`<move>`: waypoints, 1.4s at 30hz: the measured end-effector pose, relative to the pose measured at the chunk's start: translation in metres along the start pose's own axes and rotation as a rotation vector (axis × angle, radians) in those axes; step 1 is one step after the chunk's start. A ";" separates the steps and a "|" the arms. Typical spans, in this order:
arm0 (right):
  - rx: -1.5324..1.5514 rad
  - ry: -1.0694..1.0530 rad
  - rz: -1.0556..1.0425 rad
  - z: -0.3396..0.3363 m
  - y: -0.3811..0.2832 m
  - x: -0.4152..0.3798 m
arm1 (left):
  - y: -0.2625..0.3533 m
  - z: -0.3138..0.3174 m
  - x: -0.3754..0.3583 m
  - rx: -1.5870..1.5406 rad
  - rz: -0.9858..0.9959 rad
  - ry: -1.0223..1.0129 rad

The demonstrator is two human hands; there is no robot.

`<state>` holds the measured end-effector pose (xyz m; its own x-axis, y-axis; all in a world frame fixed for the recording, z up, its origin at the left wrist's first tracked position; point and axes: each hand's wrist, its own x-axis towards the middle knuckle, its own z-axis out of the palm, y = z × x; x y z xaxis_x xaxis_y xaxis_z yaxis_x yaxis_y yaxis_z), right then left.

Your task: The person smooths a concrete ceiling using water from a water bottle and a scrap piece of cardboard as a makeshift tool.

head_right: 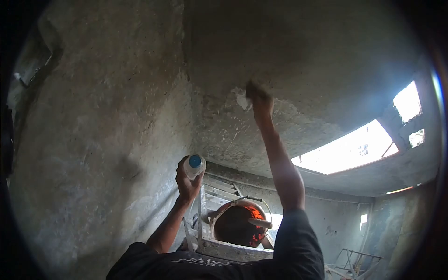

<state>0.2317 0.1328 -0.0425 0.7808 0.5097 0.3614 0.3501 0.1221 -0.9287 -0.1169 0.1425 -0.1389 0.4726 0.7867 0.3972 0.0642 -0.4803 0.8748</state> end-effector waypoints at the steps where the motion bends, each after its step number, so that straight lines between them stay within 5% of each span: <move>1: -0.271 0.157 -0.122 0.027 -0.041 0.025 | -0.002 -0.003 0.003 0.011 -0.016 0.014; 3: -0.772 0.357 -0.637 0.053 -0.075 0.074 | -0.004 -0.008 0.012 0.002 -0.015 0.018; 5: -0.608 0.424 -1.018 0.073 -0.100 0.120 | -0.004 -0.014 0.018 -0.003 -0.016 0.028; 8: -0.686 0.327 -1.147 0.089 -0.104 0.162 | -0.004 -0.019 0.019 -0.008 -0.051 0.041; 10: -1.152 0.102 -1.259 0.086 -0.091 0.175 | 0.000 -0.021 0.019 0.022 -0.030 0.059; 16: -1.410 -0.179 -1.401 0.050 0.003 0.135 | -0.015 -0.030 -0.003 -0.002 -0.086 0.035; 18: -1.389 -0.530 -1.349 0.041 0.000 0.121 | -0.017 -0.031 -0.009 0.010 -0.089 0.021; 21: -1.272 -0.321 -1.474 0.030 -0.051 0.143 | -0.022 -0.028 -0.017 0.077 -0.051 0.039; 27: -1.264 -0.055 -1.318 0.021 -0.100 0.170 | -0.019 -0.021 -0.014 0.048 -0.035 0.018; 29: -1.523 -0.205 -1.378 0.012 -0.052 0.168 | -0.016 -0.022 -0.010 0.043 -0.032 0.011; 35: -1.368 -0.673 -1.326 -0.011 -0.026 0.129 | -0.014 -0.026 -0.015 0.054 -0.042 0.000; 39: -1.257 -0.314 -1.206 -0.022 -0.058 0.146 | -0.013 -0.023 -0.017 0.048 -0.034 0.017; 41: -1.176 0.048 -1.312 -0.003 -0.087 0.156 | -0.012 -0.018 -0.017 0.046 -0.029 0.006; 42: -1.176 0.056 -1.306 0.006 -0.081 0.157 | -0.012 -0.016 -0.016 0.044 -0.020 0.001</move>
<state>0.3228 0.2085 0.0893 -0.2841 0.5586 0.7793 0.8397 -0.2474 0.4834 -0.1391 0.1419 -0.1508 0.4700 0.7967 0.3800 0.1123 -0.4809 0.8695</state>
